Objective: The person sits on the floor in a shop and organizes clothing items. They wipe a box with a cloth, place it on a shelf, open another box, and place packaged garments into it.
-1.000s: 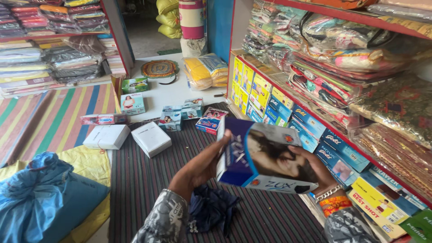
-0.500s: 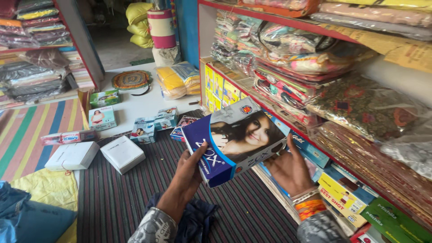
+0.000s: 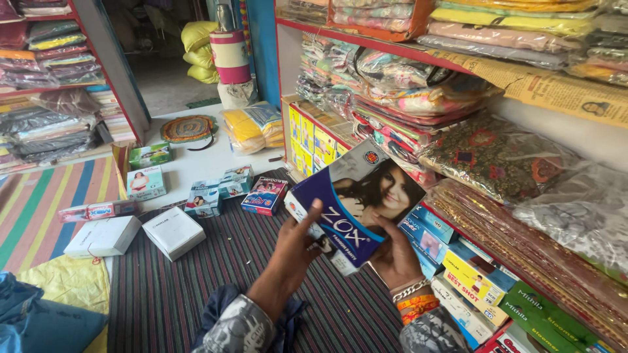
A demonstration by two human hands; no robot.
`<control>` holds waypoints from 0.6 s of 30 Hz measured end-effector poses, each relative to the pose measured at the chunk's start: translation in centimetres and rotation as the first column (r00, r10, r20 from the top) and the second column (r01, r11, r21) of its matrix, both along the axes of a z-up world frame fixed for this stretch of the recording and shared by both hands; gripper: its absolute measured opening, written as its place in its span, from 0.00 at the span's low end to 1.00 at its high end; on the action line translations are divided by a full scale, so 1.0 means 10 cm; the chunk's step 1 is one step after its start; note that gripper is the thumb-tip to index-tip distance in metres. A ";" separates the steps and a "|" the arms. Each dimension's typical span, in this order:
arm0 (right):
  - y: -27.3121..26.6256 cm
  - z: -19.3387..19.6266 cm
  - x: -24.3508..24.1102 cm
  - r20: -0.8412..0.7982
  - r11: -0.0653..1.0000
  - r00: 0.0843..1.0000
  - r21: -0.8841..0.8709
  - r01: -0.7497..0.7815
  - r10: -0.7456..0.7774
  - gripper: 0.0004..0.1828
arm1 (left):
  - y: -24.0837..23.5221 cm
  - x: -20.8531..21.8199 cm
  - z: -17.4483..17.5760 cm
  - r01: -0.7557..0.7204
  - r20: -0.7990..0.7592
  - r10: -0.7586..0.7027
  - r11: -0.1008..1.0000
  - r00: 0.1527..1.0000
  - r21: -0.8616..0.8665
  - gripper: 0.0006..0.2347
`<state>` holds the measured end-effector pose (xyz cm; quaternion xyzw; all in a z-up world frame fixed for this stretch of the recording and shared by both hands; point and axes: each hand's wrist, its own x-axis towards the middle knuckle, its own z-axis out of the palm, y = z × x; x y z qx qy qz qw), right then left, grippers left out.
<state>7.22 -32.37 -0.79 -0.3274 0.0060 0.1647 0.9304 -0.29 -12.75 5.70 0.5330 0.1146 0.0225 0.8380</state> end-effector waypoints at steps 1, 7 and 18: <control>-0.05 0.02 0.00 0.006 1.000 1.000 -0.013 0.001 -0.001 0.17 | 0.04 0.00 0.03 0.024 0.002 -0.024 0.998 1.000 -0.056 0.27; -0.25 0.13 0.00 0.048 0.984 0.994 -0.152 -0.091 0.099 0.16 | 0.24 -0.09 0.06 0.119 -0.031 -0.119 0.993 0.992 -0.018 0.25; 0.12 0.32 -0.47 0.026 0.968 0.984 -0.185 -0.170 0.178 0.19 | 0.40 -0.36 -0.20 -0.034 0.073 0.042 0.993 0.996 -0.111 0.20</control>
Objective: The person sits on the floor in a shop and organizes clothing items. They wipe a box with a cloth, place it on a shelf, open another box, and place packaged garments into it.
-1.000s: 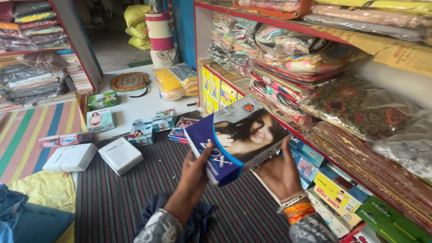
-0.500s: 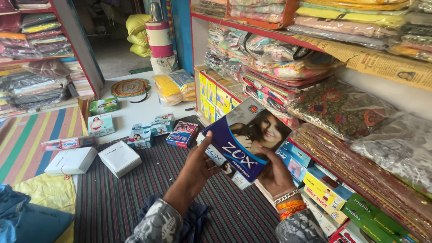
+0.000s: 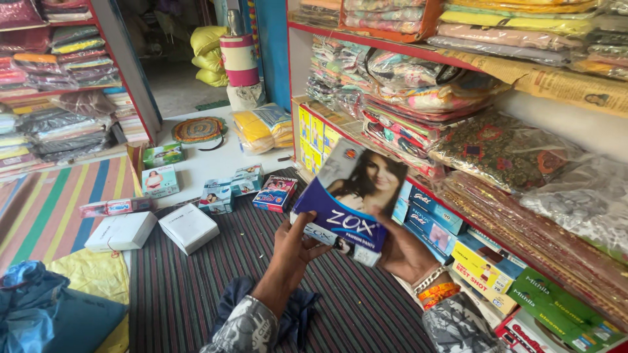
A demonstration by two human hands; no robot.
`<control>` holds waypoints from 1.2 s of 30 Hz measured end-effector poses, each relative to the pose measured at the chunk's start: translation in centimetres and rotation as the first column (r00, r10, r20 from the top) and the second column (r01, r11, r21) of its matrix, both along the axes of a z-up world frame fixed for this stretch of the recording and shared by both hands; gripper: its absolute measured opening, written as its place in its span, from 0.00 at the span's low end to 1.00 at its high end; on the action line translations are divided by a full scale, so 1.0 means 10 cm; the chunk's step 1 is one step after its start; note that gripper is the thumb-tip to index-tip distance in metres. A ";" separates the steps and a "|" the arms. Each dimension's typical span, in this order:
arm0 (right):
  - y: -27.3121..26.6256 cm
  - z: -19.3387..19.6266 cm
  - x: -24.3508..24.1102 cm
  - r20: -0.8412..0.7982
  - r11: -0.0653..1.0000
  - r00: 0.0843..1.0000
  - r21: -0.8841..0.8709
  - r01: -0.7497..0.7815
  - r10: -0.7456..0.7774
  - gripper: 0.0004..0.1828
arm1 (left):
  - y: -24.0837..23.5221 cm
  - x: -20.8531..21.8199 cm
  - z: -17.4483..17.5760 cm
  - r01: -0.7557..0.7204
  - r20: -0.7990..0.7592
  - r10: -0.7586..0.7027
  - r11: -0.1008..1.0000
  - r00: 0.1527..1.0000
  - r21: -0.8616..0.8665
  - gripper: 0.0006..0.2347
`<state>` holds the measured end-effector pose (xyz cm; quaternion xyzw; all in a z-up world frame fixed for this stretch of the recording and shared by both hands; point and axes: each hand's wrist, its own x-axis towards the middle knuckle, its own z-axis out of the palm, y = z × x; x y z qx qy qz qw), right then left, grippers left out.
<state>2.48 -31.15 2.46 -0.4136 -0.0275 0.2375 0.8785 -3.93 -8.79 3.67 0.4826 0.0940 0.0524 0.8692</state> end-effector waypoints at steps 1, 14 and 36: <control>0.08 0.02 -0.05 0.021 1.000 1.000 -0.003 -0.023 0.023 0.19 | 0.03 -0.02 -0.03 -0.005 0.024 0.006 0.999 1.000 -0.040 0.20; 0.48 0.42 -0.07 0.159 0.986 0.987 -0.167 0.000 0.027 0.17 | 0.78 0.07 0.26 0.121 -0.146 -0.093 0.973 0.985 0.196 0.22; -0.45 0.36 -0.38 0.287 0.984 0.957 -0.178 0.007 0.045 0.43 | -0.08 0.41 -0.10 0.193 -0.016 -0.194 0.958 0.981 0.213 0.21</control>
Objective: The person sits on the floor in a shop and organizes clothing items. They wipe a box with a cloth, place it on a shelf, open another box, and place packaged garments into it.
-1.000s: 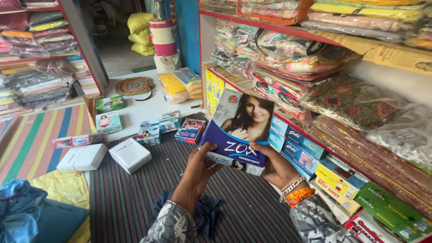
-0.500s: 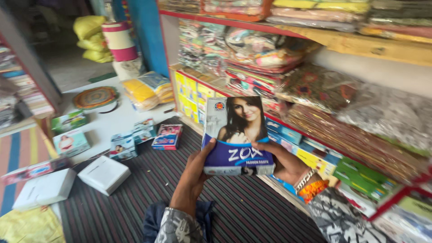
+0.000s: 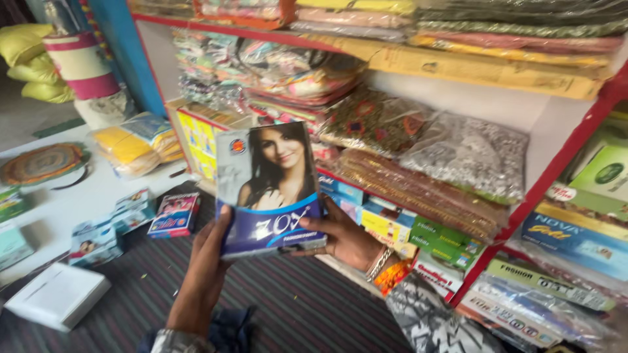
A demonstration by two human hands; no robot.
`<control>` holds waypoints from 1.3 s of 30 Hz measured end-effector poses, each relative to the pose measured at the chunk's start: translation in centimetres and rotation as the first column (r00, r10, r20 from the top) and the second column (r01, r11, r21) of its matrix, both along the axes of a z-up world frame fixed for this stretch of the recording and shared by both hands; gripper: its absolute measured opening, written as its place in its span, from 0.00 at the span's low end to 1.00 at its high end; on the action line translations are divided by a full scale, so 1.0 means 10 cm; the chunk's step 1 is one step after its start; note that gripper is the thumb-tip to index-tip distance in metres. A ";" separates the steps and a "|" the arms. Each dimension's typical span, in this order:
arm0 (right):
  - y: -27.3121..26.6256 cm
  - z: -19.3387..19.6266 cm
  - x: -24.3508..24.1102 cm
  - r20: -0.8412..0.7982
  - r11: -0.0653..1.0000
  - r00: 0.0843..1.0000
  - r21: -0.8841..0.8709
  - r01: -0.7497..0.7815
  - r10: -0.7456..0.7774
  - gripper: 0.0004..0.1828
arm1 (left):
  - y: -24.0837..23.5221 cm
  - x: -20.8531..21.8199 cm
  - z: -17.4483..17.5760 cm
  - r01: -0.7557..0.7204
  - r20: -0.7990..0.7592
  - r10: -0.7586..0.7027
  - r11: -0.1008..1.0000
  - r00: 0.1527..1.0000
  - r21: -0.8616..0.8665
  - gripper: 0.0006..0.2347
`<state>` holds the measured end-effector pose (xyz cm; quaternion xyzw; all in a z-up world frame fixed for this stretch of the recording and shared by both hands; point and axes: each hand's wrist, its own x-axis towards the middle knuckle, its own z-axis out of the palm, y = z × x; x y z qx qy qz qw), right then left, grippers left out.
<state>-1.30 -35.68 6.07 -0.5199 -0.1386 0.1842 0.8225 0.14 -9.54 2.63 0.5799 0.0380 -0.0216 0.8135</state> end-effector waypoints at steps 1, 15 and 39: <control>-0.07 0.02 0.01 0.018 0.999 0.999 -0.021 0.036 -0.035 0.44 | -0.09 0.04 0.02 0.013 0.020 -0.013 1.000 1.000 -0.018 0.21; -1.29 0.04 -0.08 0.040 0.896 0.896 0.071 0.439 -0.442 0.31 | -1.66 0.10 0.28 0.223 0.173 -0.212 0.973 0.962 -0.050 0.30; -2.84 -0.46 0.39 -0.136 0.408 0.571 0.569 0.714 -0.809 0.36 | -4.80 1.61 0.35 0.022 0.555 -0.286 0.901 0.781 0.434 0.26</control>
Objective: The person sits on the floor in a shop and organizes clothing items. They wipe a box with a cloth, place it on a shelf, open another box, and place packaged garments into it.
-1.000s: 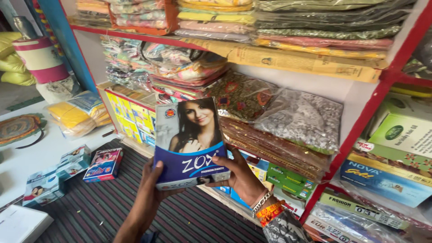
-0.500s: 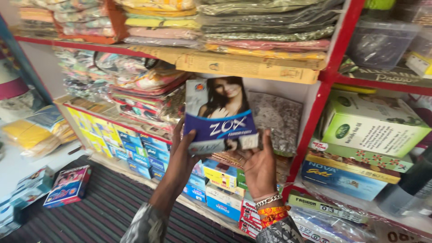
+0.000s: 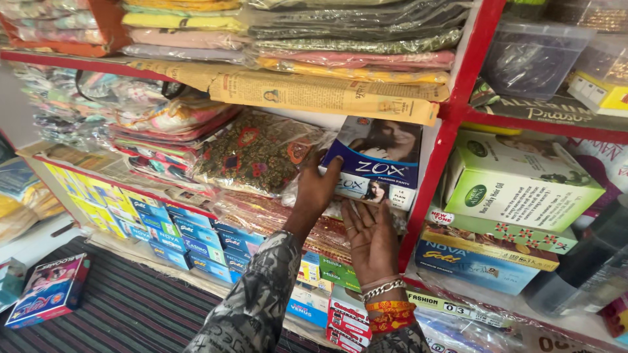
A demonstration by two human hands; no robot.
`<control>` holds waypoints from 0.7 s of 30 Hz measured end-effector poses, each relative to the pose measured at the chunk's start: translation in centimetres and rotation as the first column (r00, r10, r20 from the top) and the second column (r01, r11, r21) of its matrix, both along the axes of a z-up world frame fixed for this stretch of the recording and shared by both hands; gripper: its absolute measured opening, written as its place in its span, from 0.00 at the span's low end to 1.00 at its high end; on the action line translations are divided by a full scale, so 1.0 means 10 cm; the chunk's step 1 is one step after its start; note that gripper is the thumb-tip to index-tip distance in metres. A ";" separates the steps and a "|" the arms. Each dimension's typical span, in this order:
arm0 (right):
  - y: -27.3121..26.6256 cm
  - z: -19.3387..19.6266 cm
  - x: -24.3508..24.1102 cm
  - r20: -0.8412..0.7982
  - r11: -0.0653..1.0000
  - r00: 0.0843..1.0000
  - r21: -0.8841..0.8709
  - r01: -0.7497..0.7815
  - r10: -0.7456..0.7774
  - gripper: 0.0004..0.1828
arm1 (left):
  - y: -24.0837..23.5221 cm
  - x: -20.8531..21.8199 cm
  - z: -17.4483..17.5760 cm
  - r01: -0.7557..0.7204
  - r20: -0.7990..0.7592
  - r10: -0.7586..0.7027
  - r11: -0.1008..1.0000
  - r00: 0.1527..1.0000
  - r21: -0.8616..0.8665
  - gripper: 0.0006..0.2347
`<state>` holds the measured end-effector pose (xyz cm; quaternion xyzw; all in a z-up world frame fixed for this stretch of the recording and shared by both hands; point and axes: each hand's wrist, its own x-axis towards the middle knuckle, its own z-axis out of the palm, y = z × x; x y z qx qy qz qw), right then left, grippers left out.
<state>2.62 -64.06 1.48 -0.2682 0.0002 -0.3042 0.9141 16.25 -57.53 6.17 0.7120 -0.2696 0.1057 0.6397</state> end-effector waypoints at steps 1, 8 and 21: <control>-0.03 -0.02 0.01 -0.037 1.000 0.999 -0.003 -0.010 0.010 0.38 | -0.01 -0.01 0.00 -0.082 0.074 0.079 0.996 0.994 0.033 0.26; -0.13 -0.06 -0.01 -0.233 1.000 0.972 -0.025 0.001 -0.007 0.39 | 0.11 -0.10 0.33 -0.370 0.403 0.191 0.823 0.895 0.432 0.28; -0.07 0.10 -0.04 -0.137 0.968 0.967 -0.161 0.193 -0.215 0.23 | -0.64 -0.06 0.39 -0.110 0.404 -0.362 0.616 0.840 0.780 0.27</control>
